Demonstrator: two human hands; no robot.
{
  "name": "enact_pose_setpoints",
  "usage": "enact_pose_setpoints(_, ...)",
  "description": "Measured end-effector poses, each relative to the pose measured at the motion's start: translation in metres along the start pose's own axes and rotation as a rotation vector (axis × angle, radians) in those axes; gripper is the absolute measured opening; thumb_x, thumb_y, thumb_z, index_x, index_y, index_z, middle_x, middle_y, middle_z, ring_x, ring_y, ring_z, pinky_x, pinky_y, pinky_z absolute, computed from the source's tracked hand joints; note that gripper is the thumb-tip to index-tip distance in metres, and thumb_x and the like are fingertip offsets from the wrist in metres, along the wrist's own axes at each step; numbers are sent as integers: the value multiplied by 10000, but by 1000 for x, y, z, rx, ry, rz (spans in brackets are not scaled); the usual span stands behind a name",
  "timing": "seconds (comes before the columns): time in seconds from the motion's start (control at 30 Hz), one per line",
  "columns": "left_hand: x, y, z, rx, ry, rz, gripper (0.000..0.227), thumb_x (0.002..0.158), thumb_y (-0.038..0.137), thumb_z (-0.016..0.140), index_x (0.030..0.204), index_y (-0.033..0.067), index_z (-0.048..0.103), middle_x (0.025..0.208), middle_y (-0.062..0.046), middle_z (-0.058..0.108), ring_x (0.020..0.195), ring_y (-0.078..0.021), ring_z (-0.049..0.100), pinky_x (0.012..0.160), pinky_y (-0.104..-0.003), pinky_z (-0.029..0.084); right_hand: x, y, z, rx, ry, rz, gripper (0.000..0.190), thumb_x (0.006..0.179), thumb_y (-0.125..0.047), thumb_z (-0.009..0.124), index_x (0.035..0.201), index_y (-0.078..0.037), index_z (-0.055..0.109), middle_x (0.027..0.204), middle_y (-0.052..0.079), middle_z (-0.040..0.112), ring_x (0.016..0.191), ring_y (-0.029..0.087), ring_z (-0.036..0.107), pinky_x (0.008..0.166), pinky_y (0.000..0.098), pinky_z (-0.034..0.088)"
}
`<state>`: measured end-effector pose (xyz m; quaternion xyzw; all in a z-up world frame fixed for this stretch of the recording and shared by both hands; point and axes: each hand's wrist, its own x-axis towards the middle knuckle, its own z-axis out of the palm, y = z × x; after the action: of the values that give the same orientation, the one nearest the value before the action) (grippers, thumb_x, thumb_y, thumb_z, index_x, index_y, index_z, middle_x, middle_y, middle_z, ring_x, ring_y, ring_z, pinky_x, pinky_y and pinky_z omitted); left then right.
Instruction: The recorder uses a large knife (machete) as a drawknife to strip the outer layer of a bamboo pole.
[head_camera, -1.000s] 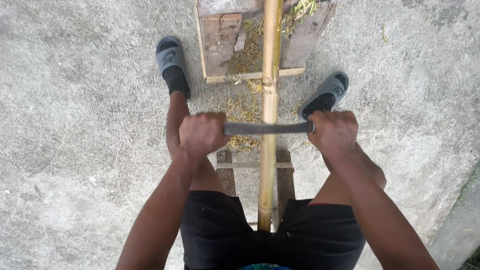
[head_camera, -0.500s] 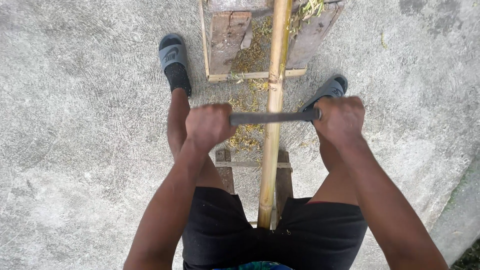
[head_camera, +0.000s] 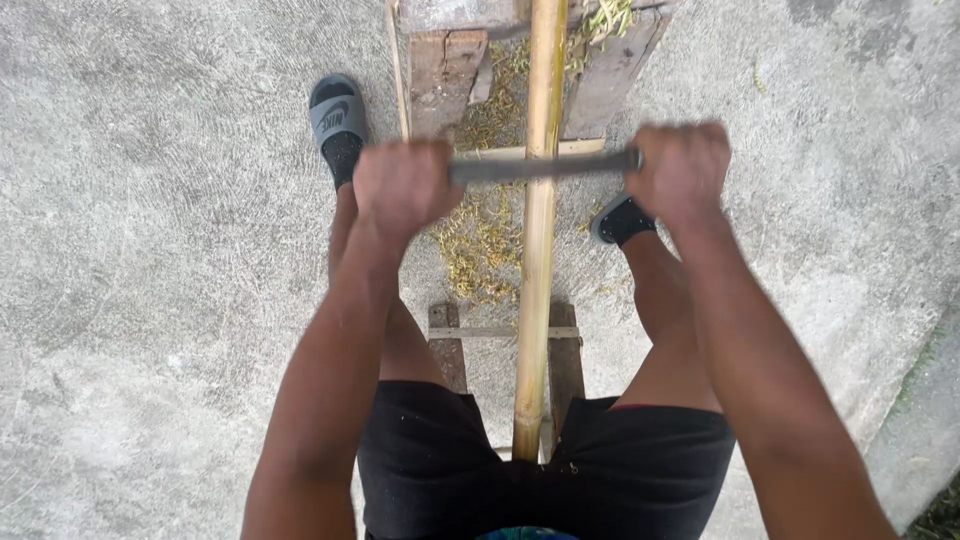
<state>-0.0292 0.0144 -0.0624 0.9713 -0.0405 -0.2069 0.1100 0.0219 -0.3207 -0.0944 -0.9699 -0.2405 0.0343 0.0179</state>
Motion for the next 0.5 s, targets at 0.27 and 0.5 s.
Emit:
enact_pose_setpoints(0.27, -61, 21, 8, 27, -155, 105, 168, 867, 277, 648, 801, 139, 718, 638, -20, 671, 532, -162, 667, 455, -368, 560, -105, -26, 31, 176, 100, 6, 79, 767, -167, 852, 789, -167, 776, 632, -25, 643, 535, 127, 566, 663, 329, 455)
enact_pose_setpoints(0.5, 31, 21, -66, 214, -167, 61, 290, 947, 385, 603, 853, 136, 718, 665, -52, 672, 600, -212, 712, 537, -411, 586, -11, -1, 45, 183, 74, 129, 210, 949, -165, 796, 746, -140, 750, 558, 1, 609, 437, 143, 531, 694, 377, 511)
